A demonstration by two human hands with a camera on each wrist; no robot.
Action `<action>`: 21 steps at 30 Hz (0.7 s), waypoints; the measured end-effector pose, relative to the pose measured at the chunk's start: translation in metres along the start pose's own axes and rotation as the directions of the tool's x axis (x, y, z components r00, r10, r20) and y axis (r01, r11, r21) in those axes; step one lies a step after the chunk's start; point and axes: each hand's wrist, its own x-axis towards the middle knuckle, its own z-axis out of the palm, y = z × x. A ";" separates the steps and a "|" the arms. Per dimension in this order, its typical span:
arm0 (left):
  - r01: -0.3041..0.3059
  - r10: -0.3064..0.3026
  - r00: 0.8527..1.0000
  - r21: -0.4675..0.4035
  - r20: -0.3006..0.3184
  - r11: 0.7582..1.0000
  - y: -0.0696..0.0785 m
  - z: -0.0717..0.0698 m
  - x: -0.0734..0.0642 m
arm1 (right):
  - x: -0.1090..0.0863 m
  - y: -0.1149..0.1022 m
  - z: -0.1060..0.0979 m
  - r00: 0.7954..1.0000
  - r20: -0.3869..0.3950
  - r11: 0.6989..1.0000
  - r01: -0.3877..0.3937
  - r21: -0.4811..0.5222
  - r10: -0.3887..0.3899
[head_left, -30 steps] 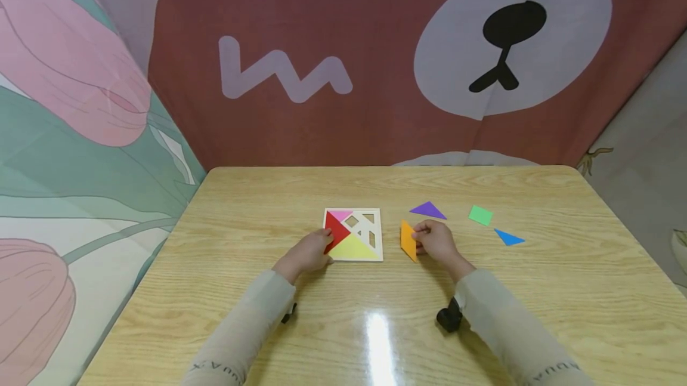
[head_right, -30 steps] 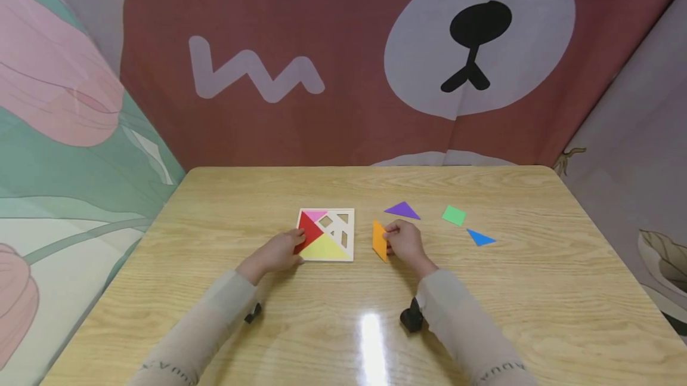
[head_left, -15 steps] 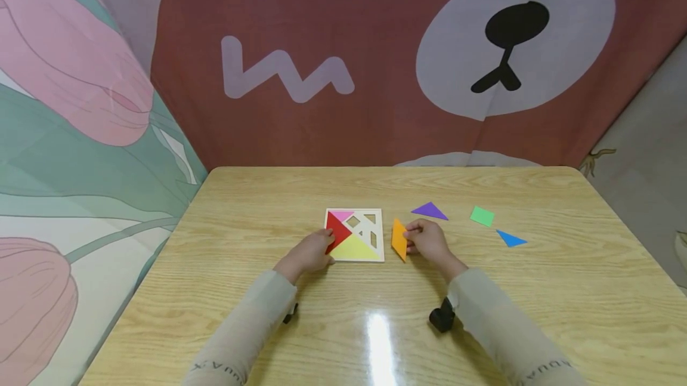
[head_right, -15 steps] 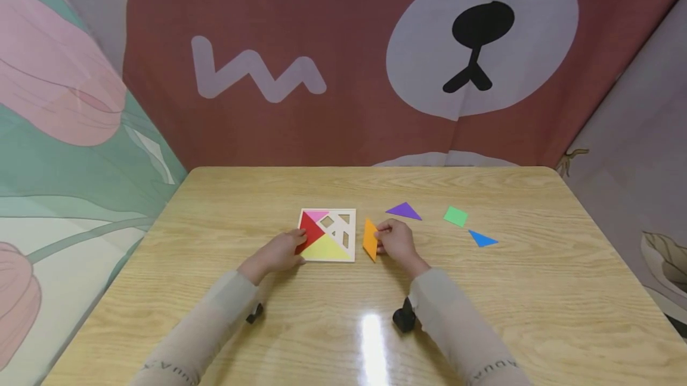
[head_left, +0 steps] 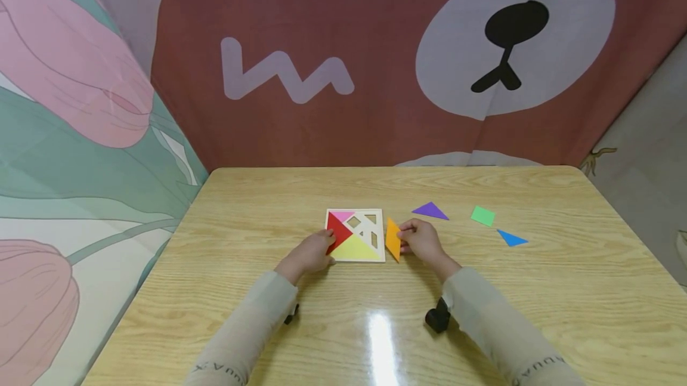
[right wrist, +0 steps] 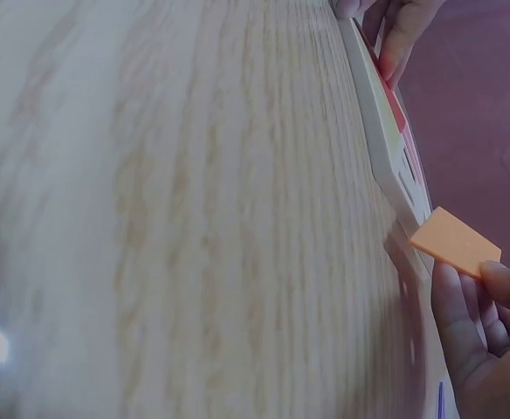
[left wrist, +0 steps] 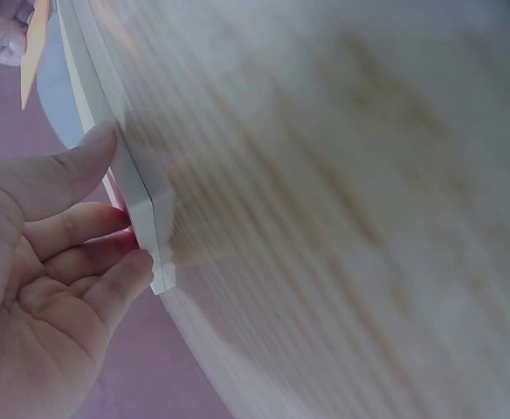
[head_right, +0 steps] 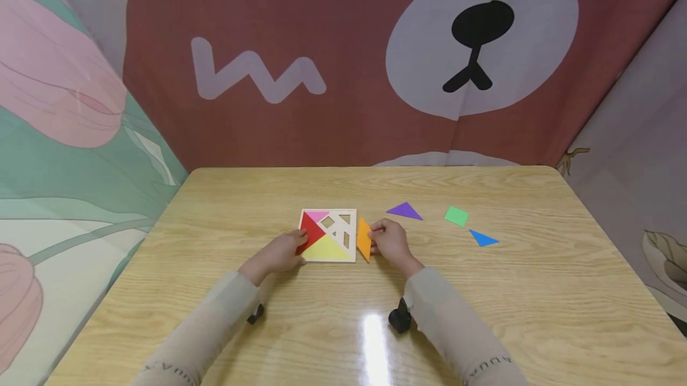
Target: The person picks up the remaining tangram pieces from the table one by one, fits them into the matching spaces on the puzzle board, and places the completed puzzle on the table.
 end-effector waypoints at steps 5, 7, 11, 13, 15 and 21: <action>-0.013 0.013 1.000 0.004 -0.009 1.000 -0.001 0.000 0.000 | 0.002 -0.002 0.002 1.000 -0.005 1.000 -0.019 -0.020 0.019; -0.012 0.012 1.000 0.004 -0.008 1.000 -0.001 0.000 0.000 | 0.003 -0.003 0.003 1.000 -0.006 1.000 -0.024 -0.020 0.023; -0.003 0.003 1.000 0.001 -0.003 1.000 -0.001 0.001 0.001 | 0.002 -0.004 0.005 1.000 0.000 1.000 -0.014 -0.003 0.014; 0.003 -0.003 1.000 0.000 0.002 1.000 -0.001 0.001 0.001 | 0.002 -0.004 0.006 1.000 0.001 1.000 -0.004 0.012 0.004; 0.005 -0.005 1.000 0.001 0.006 1.000 -0.001 0.000 0.001 | 0.002 -0.004 0.007 1.000 0.005 1.000 0.006 0.020 -0.006; 0.011 -0.011 1.000 0.006 0.008 1.000 -0.001 0.000 0.001 | 0.001 -0.007 0.010 1.000 0.003 1.000 0.007 0.013 -0.007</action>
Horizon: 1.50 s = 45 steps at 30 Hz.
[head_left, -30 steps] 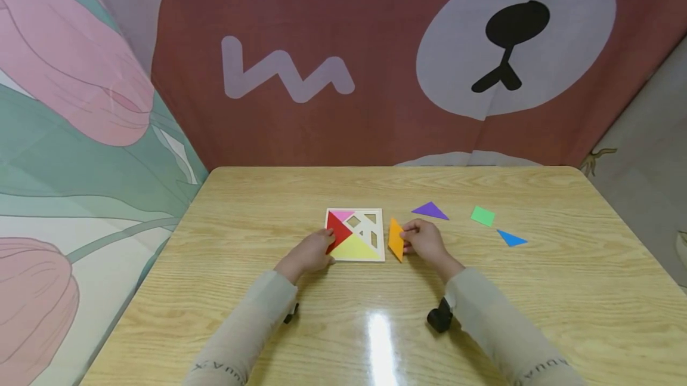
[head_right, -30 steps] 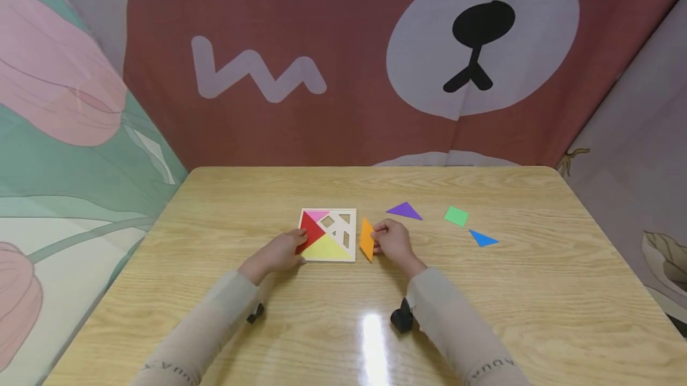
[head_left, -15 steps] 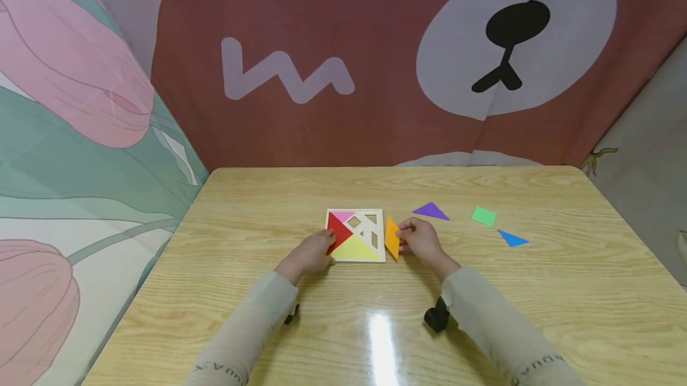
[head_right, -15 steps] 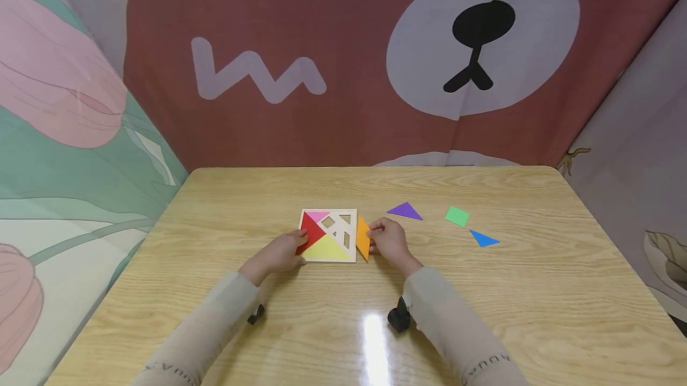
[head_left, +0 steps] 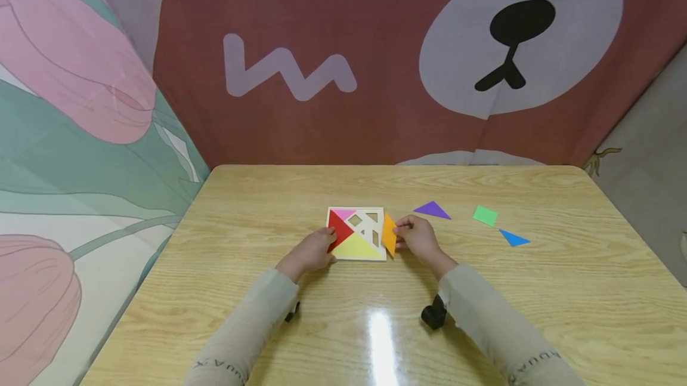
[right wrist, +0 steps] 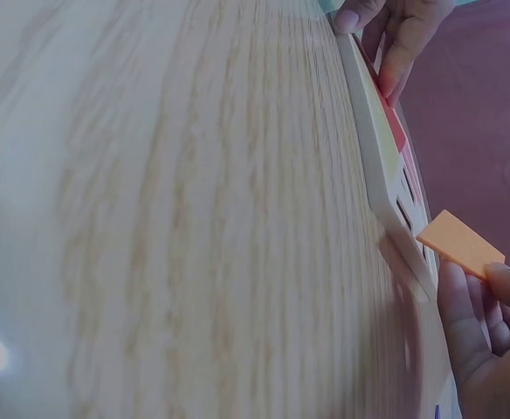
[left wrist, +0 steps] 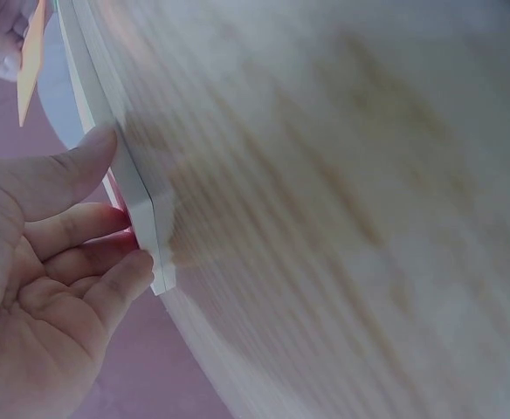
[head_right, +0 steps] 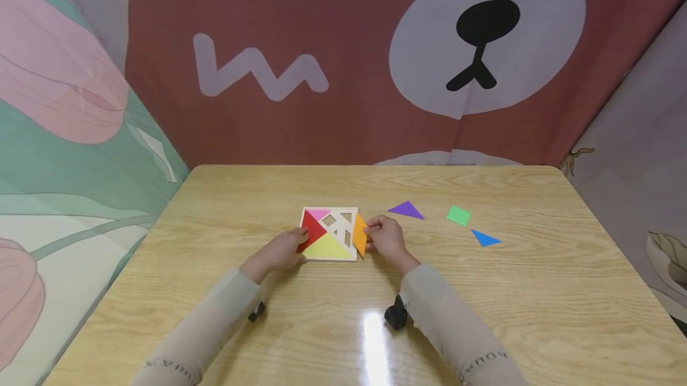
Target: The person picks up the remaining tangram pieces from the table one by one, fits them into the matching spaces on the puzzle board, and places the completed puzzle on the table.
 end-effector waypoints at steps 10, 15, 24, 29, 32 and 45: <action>-0.025 0.025 0.999 -0.016 -0.021 1.000 -0.004 0.002 0.003 | 0.003 -0.002 0.006 1.000 -0.005 1.000 0.000 0.005 0.000; -0.028 0.027 0.999 -0.023 -0.021 0.999 -0.004 0.001 0.002 | 0.004 -0.003 0.010 1.000 -0.004 1.000 -0.013 -0.006 0.013; -0.020 0.020 1.000 -0.006 -0.013 1.000 -0.001 0.000 -0.001 | 0.005 -0.001 0.014 1.000 0.008 1.000 -0.014 0.022 0.014; -0.029 0.028 0.999 -0.019 -0.020 0.999 -0.001 0.000 -0.002 | 0.004 0.000 0.017 1.000 0.014 1.000 0.001 0.031 -0.001; -0.040 0.040 0.999 -0.022 -0.028 0.999 -0.001 -0.001 -0.003 | 0.005 0.000 0.018 1.000 0.017 0.999 0.004 0.039 -0.004; -0.040 0.039 0.999 -0.014 -0.026 0.999 0.000 -0.001 -0.003 | 0.006 0.001 0.022 0.999 0.017 0.999 0.031 0.034 -0.032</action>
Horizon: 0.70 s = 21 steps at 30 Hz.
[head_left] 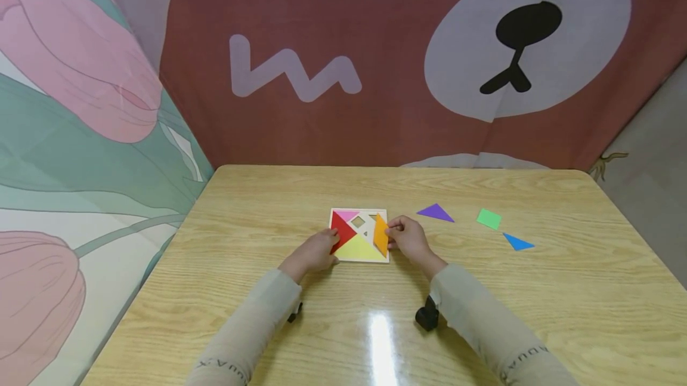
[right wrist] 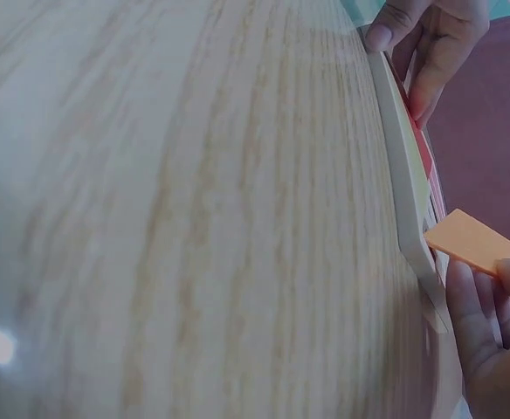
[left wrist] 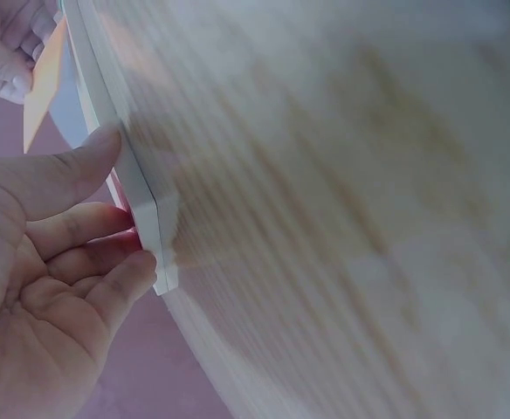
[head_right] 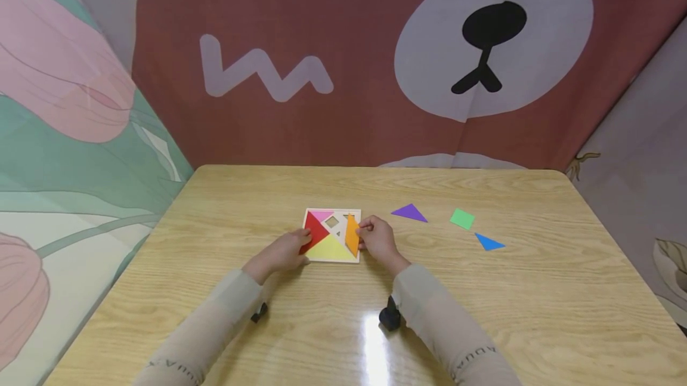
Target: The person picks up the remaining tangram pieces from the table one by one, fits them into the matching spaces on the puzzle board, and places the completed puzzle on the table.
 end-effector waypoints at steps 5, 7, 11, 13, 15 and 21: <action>-0.007 0.007 1.000 0.012 -0.006 1.000 0.001 0.000 0.000 | 0.002 0.002 0.001 1.000 0.013 1.000 0.015 -0.010 -0.014; -0.007 0.007 1.000 0.008 -0.009 1.000 0.001 0.000 -0.001 | 0.002 0.002 0.001 1.000 0.018 1.000 0.017 -0.021 -0.017; -0.006 0.006 1.000 0.003 -0.011 1.000 0.001 -0.001 -0.001 | 0.002 0.002 0.001 1.000 0.026 0.999 0.014 -0.051 -0.013; 0.001 -0.001 1.000 -0.001 -0.006 1.000 0.001 -0.001 0.000 | 0.002 0.002 0.001 1.000 0.029 0.998 0.011 -0.069 -0.009; 0.007 -0.007 1.000 -0.004 -0.002 1.000 0.001 -0.001 0.000 | 0.002 0.001 0.001 1.000 0.028 0.997 0.008 -0.079 -0.006; 0.021 -0.021 1.000 -0.009 0.003 1.000 0.001 0.000 0.000 | 0.004 -0.004 0.001 0.999 0.038 0.994 -0.023 -0.110 0.027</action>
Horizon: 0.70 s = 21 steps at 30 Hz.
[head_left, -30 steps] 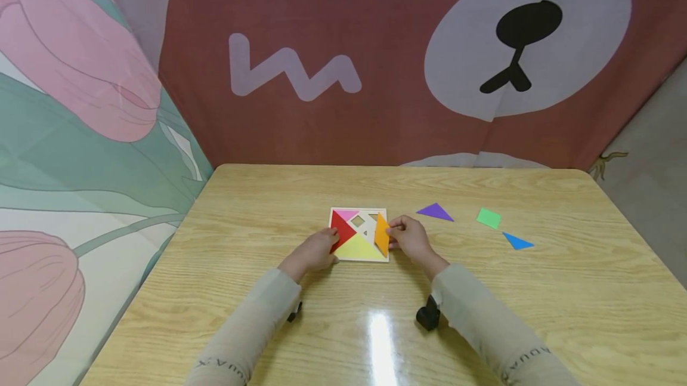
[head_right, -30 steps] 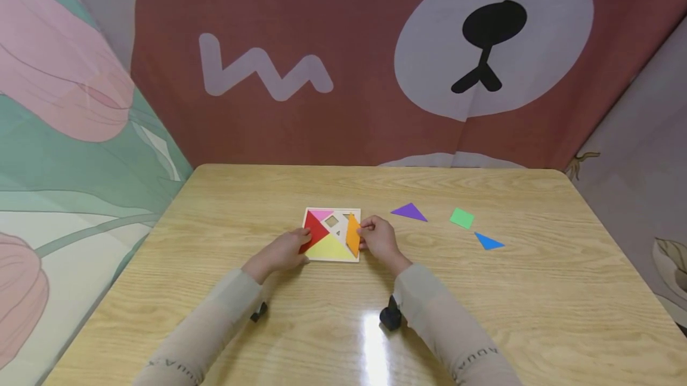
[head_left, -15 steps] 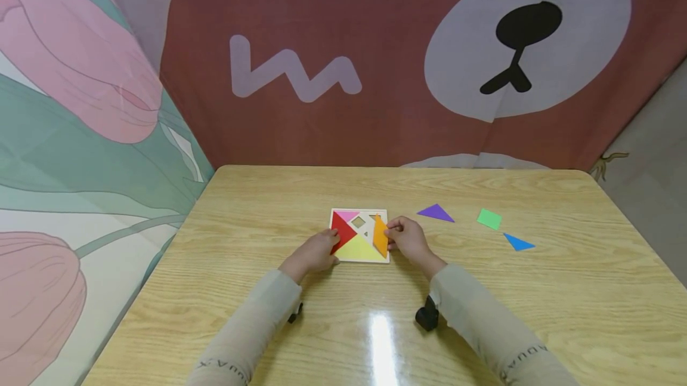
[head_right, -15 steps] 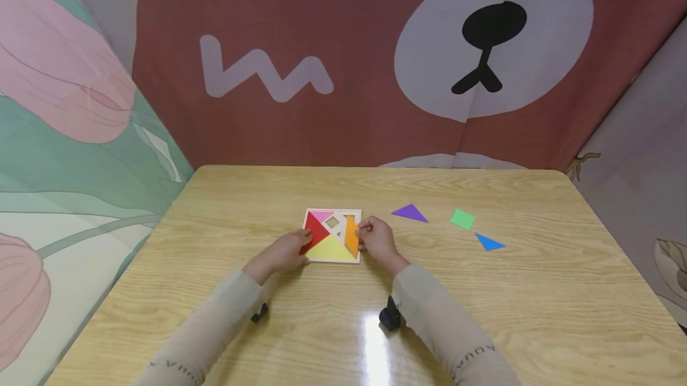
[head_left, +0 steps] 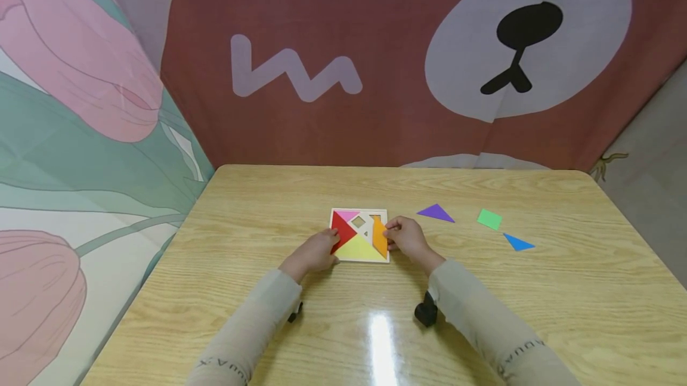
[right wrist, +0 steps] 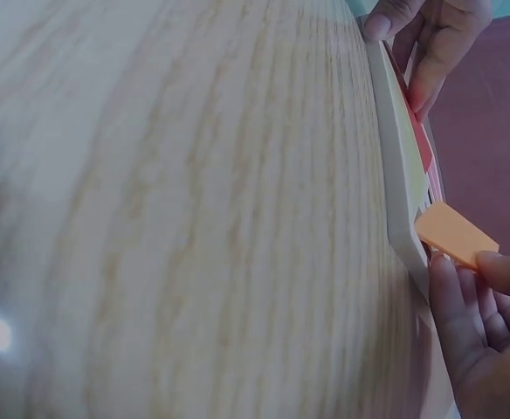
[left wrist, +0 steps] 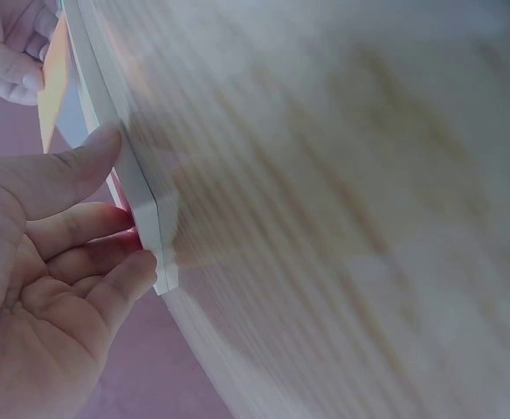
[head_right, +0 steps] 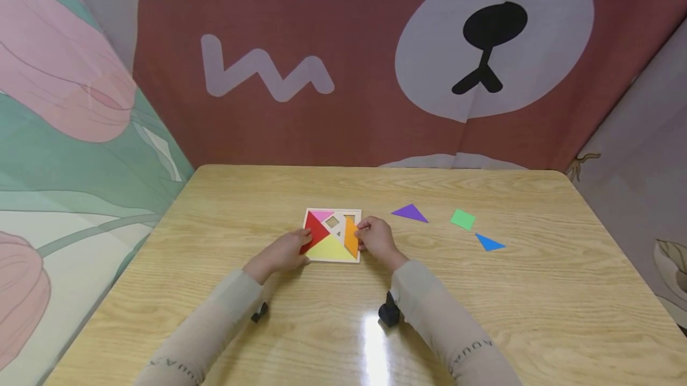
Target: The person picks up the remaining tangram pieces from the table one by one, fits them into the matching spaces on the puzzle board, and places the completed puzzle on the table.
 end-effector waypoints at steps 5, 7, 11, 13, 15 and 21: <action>-0.005 0.005 1.000 -0.005 -0.007 1.000 0.000 -0.001 0.000 | 0.003 0.000 0.001 1.000 -0.002 1.000 -0.001 -0.029 0.001; -0.013 0.013 1.000 0.003 -0.009 1.000 0.000 -0.001 0.000 | 0.004 0.000 0.002 1.000 0.002 0.999 0.007 -0.049 -0.007; -0.017 0.017 1.000 0.011 -0.008 1.000 0.000 -0.001 0.000 | 0.004 0.000 0.003 1.000 0.006 0.996 0.025 -0.090 -0.024; -0.015 0.015 1.000 0.010 -0.009 1.000 0.000 -0.001 0.000 | 0.004 0.000 0.004 0.999 0.008 0.994 0.033 -0.105 -0.032; -0.016 0.016 1.000 0.012 -0.010 1.000 0.000 -0.001 0.000 | 0.004 -0.001 0.004 0.999 0.009 0.991 0.046 -0.123 -0.045; -0.030 0.030 0.999 0.019 -0.016 0.999 0.000 0.000 0.000 | 0.007 0.002 0.005 0.998 -0.004 0.982 0.062 -0.179 -0.063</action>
